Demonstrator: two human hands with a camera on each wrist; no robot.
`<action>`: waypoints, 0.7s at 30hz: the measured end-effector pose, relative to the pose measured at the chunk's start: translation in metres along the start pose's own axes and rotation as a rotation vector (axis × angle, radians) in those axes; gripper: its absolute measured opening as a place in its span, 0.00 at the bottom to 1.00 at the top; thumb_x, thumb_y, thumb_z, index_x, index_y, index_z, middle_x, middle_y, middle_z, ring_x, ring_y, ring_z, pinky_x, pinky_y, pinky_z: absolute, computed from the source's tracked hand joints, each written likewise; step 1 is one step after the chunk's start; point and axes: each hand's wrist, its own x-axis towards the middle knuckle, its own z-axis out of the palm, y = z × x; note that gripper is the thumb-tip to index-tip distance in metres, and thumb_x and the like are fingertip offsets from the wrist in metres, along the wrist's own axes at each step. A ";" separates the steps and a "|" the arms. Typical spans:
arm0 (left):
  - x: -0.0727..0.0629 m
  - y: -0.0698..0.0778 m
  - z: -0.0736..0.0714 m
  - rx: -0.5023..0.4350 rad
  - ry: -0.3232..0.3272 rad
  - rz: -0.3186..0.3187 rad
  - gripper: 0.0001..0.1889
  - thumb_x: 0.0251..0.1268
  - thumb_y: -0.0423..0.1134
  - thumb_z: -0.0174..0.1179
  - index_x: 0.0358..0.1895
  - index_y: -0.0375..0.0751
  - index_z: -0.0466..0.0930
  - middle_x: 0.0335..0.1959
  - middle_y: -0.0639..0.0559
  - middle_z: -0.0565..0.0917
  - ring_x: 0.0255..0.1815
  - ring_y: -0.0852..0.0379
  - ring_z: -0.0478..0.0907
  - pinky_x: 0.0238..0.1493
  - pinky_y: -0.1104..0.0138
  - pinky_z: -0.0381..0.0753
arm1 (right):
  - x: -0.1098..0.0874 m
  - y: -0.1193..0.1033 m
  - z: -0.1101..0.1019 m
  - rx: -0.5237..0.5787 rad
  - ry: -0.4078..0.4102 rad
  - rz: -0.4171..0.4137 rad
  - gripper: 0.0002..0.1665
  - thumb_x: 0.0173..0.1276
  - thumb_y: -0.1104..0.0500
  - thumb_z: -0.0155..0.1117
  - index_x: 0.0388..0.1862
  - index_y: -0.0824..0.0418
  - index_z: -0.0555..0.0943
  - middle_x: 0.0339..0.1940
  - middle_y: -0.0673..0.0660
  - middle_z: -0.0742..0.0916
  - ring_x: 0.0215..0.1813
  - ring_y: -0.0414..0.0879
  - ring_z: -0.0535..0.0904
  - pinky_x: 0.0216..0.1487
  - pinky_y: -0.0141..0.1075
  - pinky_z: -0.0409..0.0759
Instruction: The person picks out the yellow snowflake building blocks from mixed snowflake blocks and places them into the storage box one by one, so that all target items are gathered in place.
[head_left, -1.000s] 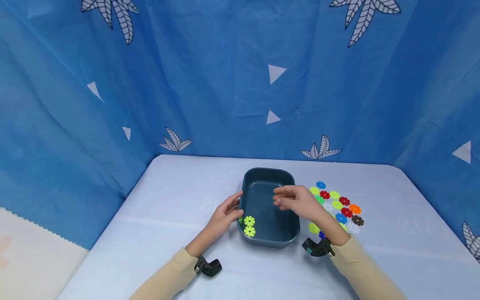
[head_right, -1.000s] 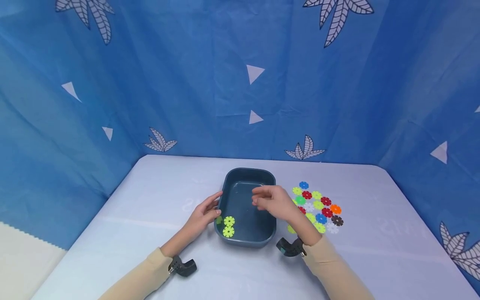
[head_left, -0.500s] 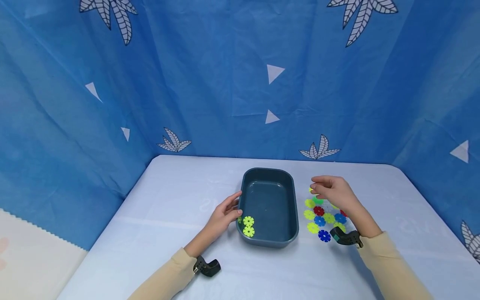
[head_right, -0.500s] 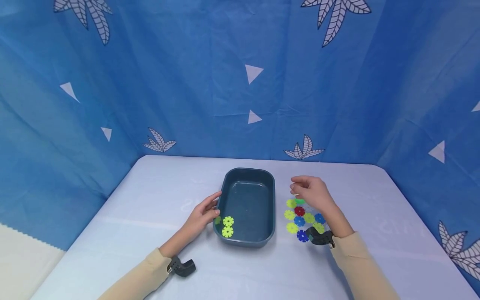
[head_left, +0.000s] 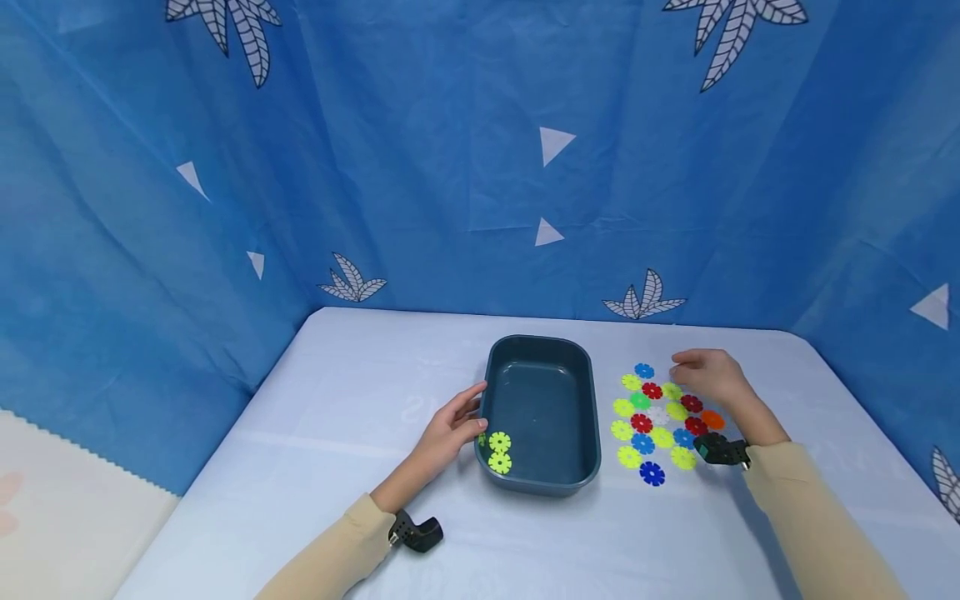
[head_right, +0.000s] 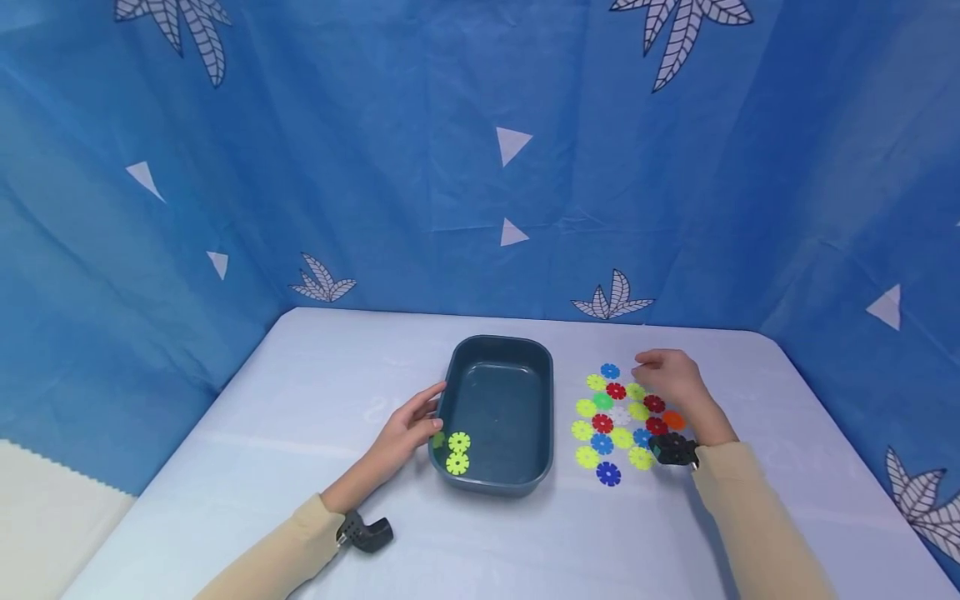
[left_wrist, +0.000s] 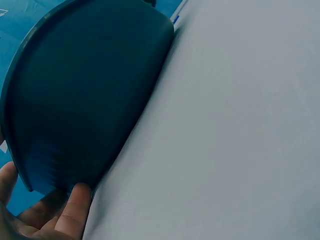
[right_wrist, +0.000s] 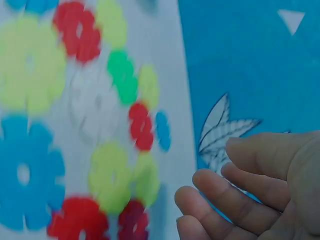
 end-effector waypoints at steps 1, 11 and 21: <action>0.000 0.000 0.000 0.000 -0.001 -0.001 0.32 0.72 0.37 0.58 0.79 0.52 0.64 0.75 0.35 0.69 0.74 0.36 0.71 0.65 0.52 0.83 | 0.003 0.004 0.000 -0.006 -0.008 0.014 0.32 0.75 0.54 0.59 0.70 0.73 0.70 0.66 0.77 0.76 0.62 0.69 0.75 0.58 0.55 0.85; -0.001 0.004 0.001 0.005 0.005 -0.002 0.32 0.72 0.37 0.58 0.78 0.51 0.64 0.75 0.34 0.69 0.73 0.35 0.71 0.64 0.52 0.83 | 0.017 0.018 0.002 -0.046 -0.071 0.085 0.39 0.65 0.53 0.72 0.69 0.71 0.72 0.61 0.76 0.77 0.57 0.66 0.75 0.48 0.47 0.86; -0.001 0.004 0.001 0.000 0.009 -0.012 0.32 0.72 0.36 0.58 0.78 0.51 0.64 0.75 0.35 0.70 0.73 0.36 0.72 0.65 0.52 0.83 | 0.016 0.019 0.004 -0.051 -0.096 0.094 0.38 0.61 0.52 0.76 0.63 0.71 0.75 0.50 0.71 0.79 0.49 0.58 0.74 0.40 0.35 0.81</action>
